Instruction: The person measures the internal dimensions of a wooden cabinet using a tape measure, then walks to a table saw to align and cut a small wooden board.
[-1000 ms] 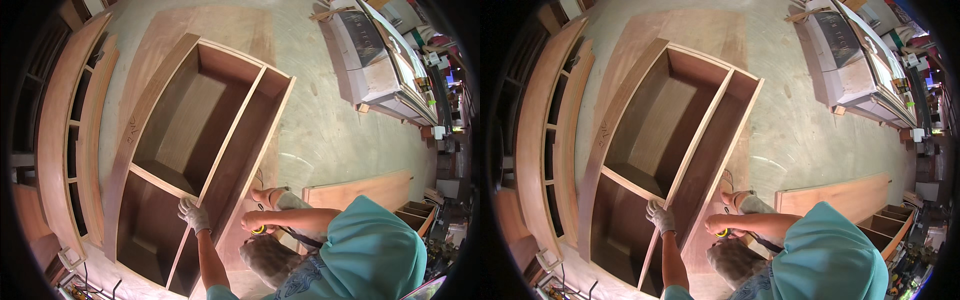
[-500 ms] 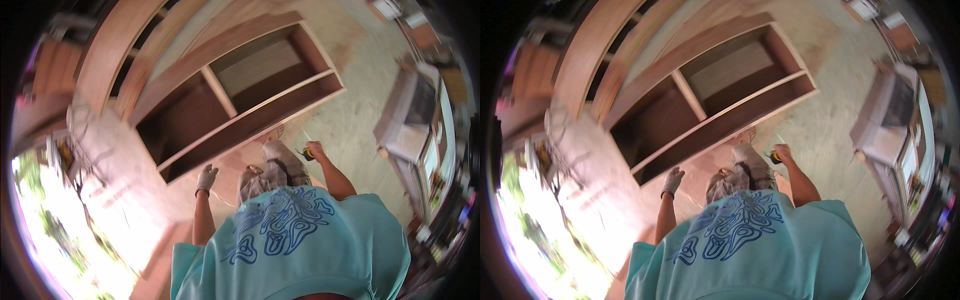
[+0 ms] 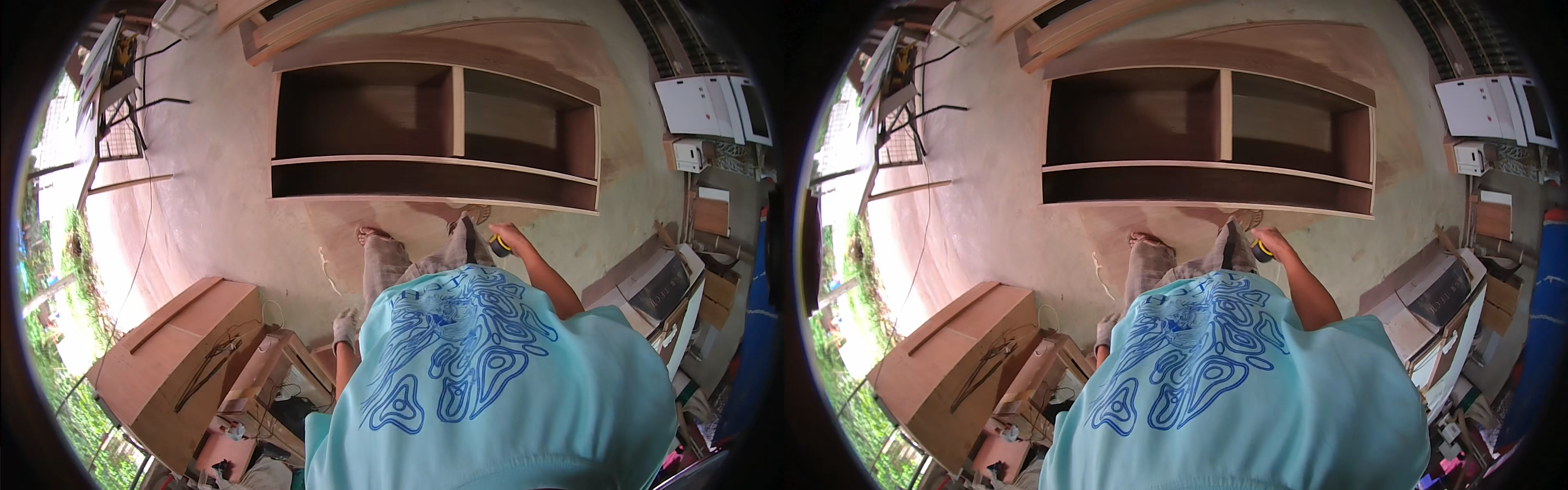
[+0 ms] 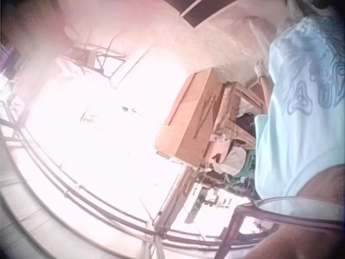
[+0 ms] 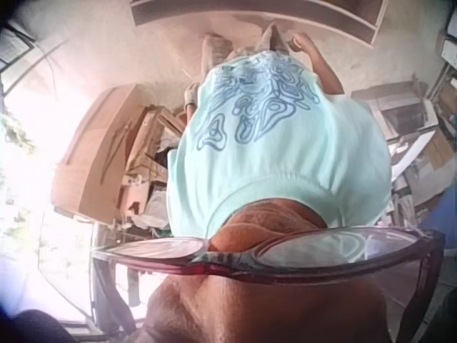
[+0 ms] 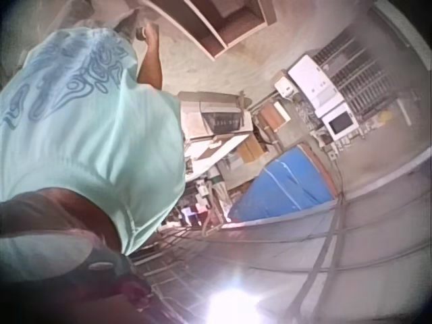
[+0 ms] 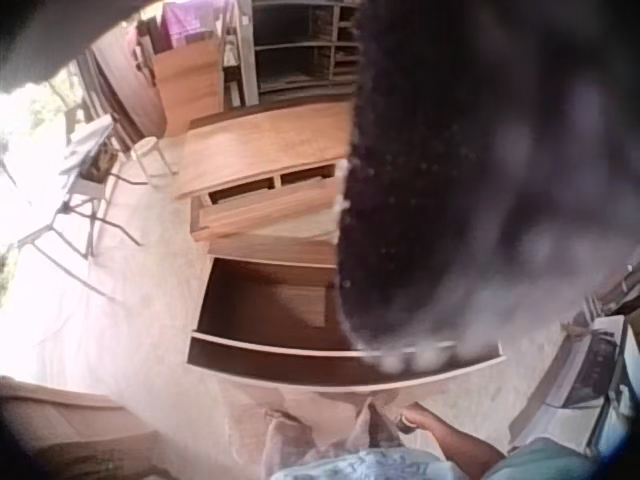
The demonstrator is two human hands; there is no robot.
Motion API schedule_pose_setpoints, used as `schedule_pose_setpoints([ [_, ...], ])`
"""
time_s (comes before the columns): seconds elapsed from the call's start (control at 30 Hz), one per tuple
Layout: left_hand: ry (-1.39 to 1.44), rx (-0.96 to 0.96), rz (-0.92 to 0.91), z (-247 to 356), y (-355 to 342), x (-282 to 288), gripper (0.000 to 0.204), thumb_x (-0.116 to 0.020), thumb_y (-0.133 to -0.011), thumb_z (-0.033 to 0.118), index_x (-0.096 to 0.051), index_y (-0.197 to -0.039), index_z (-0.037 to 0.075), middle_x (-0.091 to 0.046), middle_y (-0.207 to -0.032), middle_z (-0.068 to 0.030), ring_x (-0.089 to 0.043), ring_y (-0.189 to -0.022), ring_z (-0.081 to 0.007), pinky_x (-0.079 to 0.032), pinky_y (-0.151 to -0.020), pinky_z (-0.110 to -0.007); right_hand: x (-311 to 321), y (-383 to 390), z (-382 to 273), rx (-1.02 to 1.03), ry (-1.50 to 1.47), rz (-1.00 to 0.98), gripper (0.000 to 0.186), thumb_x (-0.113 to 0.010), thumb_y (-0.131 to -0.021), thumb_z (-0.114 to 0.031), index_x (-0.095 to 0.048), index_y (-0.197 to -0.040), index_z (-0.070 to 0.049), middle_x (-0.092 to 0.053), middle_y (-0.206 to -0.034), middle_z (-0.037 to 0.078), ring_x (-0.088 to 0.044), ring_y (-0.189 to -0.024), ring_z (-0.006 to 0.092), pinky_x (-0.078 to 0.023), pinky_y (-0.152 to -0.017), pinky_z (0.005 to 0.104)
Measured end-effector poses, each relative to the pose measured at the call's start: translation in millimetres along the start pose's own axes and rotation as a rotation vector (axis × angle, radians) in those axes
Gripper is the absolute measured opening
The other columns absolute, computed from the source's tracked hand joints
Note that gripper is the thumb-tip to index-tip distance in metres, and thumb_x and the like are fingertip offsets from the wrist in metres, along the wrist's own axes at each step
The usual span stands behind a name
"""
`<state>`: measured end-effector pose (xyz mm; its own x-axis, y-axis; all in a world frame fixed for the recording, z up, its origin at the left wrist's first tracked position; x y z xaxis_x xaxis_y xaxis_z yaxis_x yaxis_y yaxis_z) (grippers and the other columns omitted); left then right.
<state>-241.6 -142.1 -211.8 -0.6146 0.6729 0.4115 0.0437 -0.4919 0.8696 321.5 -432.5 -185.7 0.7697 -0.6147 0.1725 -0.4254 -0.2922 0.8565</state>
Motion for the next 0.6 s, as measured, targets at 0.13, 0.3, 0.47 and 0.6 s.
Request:
schedule_pose_setpoints([
  [0.13, 0.151, 0.057, -0.261, -88.0, -12.3, 32.8, 0.047, -0.073, -0.095, 0.028, -0.067, -0.129, -0.004, -0.072, -0.124, -0.0152, -0.065, -0.117, -0.0222, -0.051, -0.098, -0.034, -119.9, -8.4, -67.4, 0.401, 0.429, -0.117, 0.041, -0.067, -0.096, -0.042, -0.075, -0.113, -0.005, -0.074, -0.111, 0.007, -0.066, -0.102, 0.0179, -0.051, -0.091, 0.0342],
  [0.3, 0.251, -0.019, -0.026, -67.1, -2.4, 137.0, 0.048, -0.070, -0.097, 0.027, -0.062, -0.136, 0.000, -0.071, -0.122, -0.0133, -0.068, -0.102, -0.0230, -0.056, -0.085, -0.036, -255.7, 28.7, -178.0, 0.309, 0.718, -0.049, 0.061, -0.071, -0.084, -0.058, -0.071, -0.120, -0.009, -0.072, -0.122, 0.017, -0.067, -0.116, 0.0321, -0.051, -0.101, 0.0423],
  [0.47, 0.362, 0.077, 0.152, -34.1, -7.2, 209.0, 0.046, -0.065, -0.100, 0.028, -0.060, -0.140, 0.004, -0.067, -0.127, -0.0094, -0.065, -0.104, -0.0201, -0.055, -0.084, -0.036, -366.7, 73.1, -242.3, 0.329, 0.784, -0.215, 0.080, -0.075, -0.079, -0.064, -0.064, -0.131, -0.004, -0.061, -0.135, 0.027, -0.058, -0.128, 0.0388, -0.046, -0.109, 0.0434],
  [0.6, 0.396, -0.101, 0.105, -33.3, -25.7, 238.3, 0.045, -0.066, -0.100, 0.026, -0.061, -0.138, 0.003, -0.068, -0.124, -0.0104, -0.066, -0.102, -0.0192, -0.054, -0.088, -0.033, -426.0, 39.9, -245.1, 0.424, 0.639, -0.336, 0.081, -0.075, -0.083, -0.062, -0.059, -0.135, -0.003, -0.068, -0.121, 0.020, -0.067, -0.109, 0.0267, -0.053, -0.093, 0.0377],
])
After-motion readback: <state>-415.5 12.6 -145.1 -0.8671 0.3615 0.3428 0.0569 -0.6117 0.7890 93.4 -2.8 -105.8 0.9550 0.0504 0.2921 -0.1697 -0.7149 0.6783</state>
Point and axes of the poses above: each hand's wrist, its own y-axis away from the middle knuckle, its own x-axis out of the back of the hand, z = x × y, the point moved 4 cm from there along -y, towards the middle knuckle
